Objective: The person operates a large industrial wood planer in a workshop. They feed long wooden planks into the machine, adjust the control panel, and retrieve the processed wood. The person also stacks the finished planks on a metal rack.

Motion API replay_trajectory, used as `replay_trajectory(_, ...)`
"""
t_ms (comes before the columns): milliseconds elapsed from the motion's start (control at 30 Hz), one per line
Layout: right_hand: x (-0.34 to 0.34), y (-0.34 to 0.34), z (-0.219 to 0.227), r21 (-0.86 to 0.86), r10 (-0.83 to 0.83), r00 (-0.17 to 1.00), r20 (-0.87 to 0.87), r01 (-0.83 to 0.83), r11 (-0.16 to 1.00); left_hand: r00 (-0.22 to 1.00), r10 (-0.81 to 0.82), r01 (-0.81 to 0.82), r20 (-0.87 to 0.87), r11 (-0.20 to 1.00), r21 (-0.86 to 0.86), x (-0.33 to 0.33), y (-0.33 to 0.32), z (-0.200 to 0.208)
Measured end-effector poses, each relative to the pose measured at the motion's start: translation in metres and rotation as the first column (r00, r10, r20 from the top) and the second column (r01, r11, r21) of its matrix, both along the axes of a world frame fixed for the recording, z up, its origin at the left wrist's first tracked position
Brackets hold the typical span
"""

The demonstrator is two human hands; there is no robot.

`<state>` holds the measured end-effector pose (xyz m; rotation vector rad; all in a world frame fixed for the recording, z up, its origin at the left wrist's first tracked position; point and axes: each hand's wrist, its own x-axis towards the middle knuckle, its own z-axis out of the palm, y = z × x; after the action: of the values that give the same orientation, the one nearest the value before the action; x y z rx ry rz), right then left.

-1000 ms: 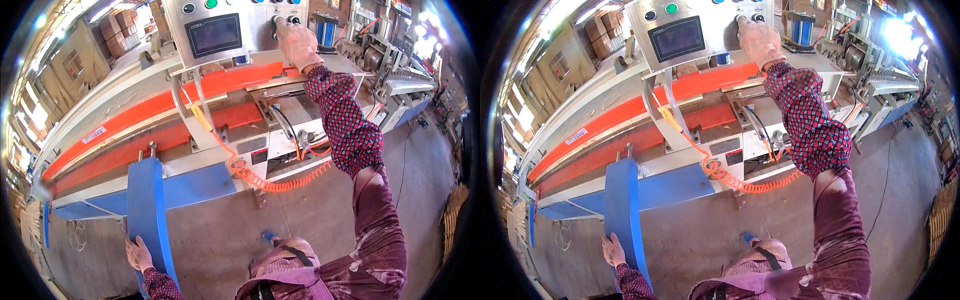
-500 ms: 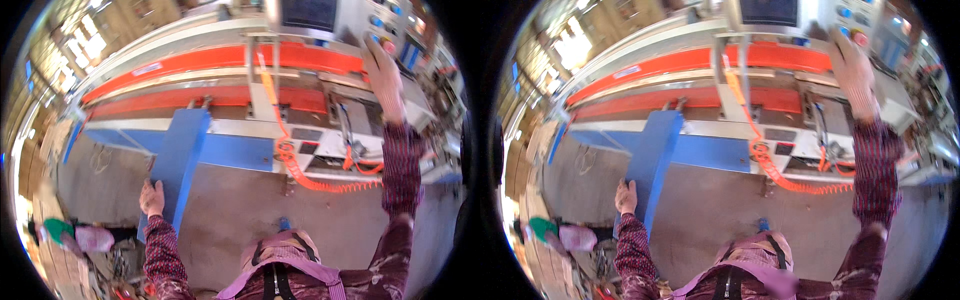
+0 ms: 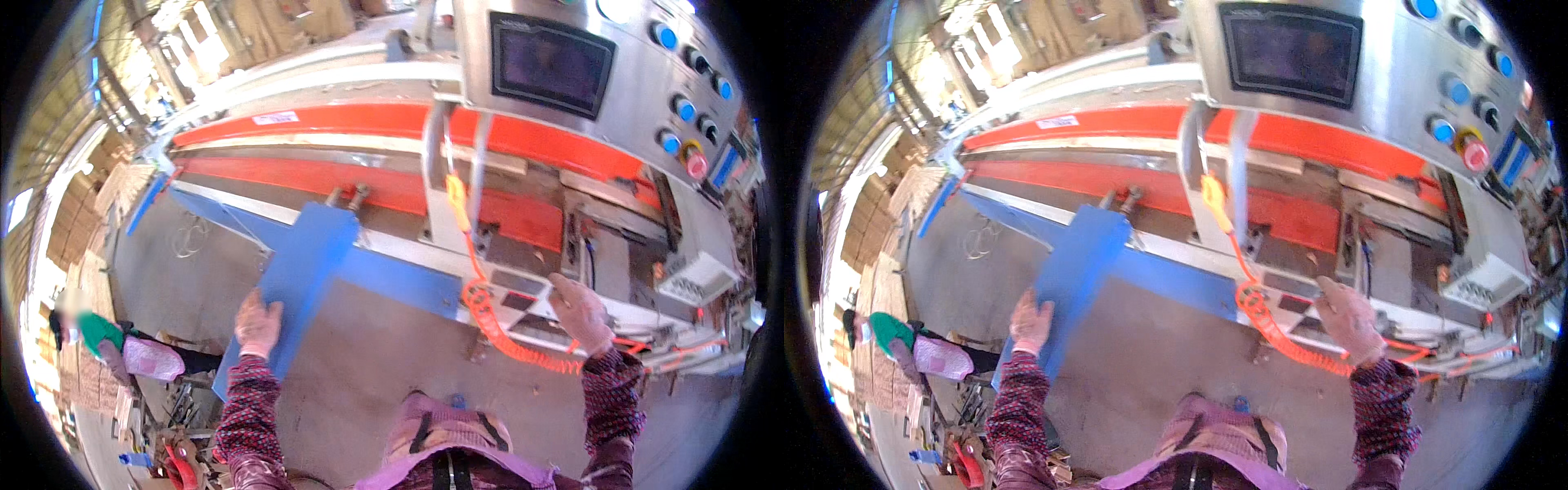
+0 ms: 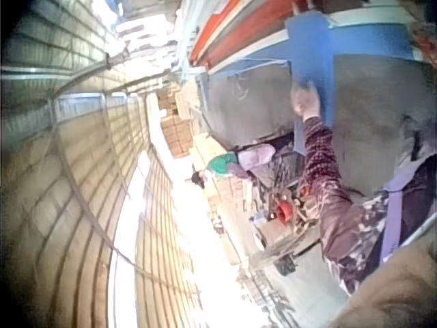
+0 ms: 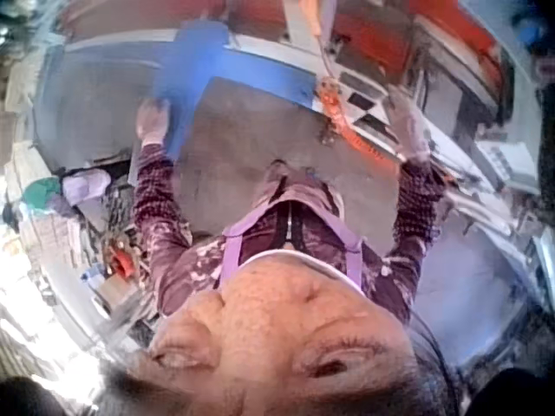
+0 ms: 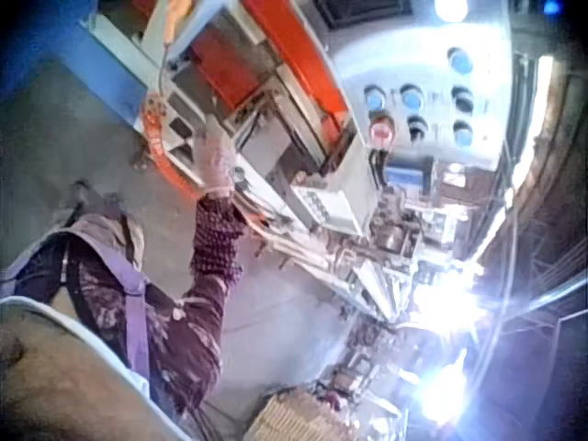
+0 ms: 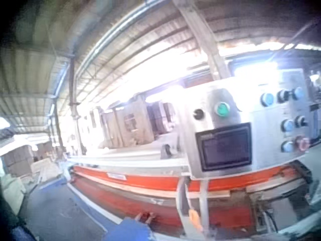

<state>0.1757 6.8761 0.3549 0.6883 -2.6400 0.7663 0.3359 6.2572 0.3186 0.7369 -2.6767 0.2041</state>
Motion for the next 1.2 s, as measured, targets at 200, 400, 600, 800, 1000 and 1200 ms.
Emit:
replay_trajectory(200,-0.064,0.056,-0.013,-0.075,-0.218,0.969,0.113,0.228,0.971,0.525,-0.851,0.839,-0.001,0.518,0.166,-0.128,0.237,0.079)
replay_trajectory(400,-0.114,0.027,-0.036,0.14,-0.357,0.931,0.074,0.345,0.928,0.122,-0.979,0.904,-0.161,0.043,0.426,-0.21,0.37,0.046)
replay_trajectory(600,-0.134,0.066,-0.04,0.128,-0.495,0.869,0.022,0.488,0.863,0.371,-0.91,0.899,-0.188,0.3,0.32,-0.331,0.471,-0.018)
replay_trajectory(800,-0.179,0.103,-0.027,0.274,-0.47,0.881,0.049,0.44,0.855,0.651,-0.741,0.63,0.162,0.647,0.428,-0.405,0.512,-0.033)
replay_trajectory(1000,-0.267,0.156,-0.09,0.272,-0.481,0.876,-0.038,0.472,0.839,0.747,-0.639,0.603,0.18,0.767,0.219,-0.481,0.499,-0.066)
replay_trajectory(1200,-0.329,0.19,-0.138,0.133,-0.502,0.859,-0.104,0.512,0.848,0.675,-0.679,0.706,0.289,0.708,0.012,-0.544,0.481,-0.069)
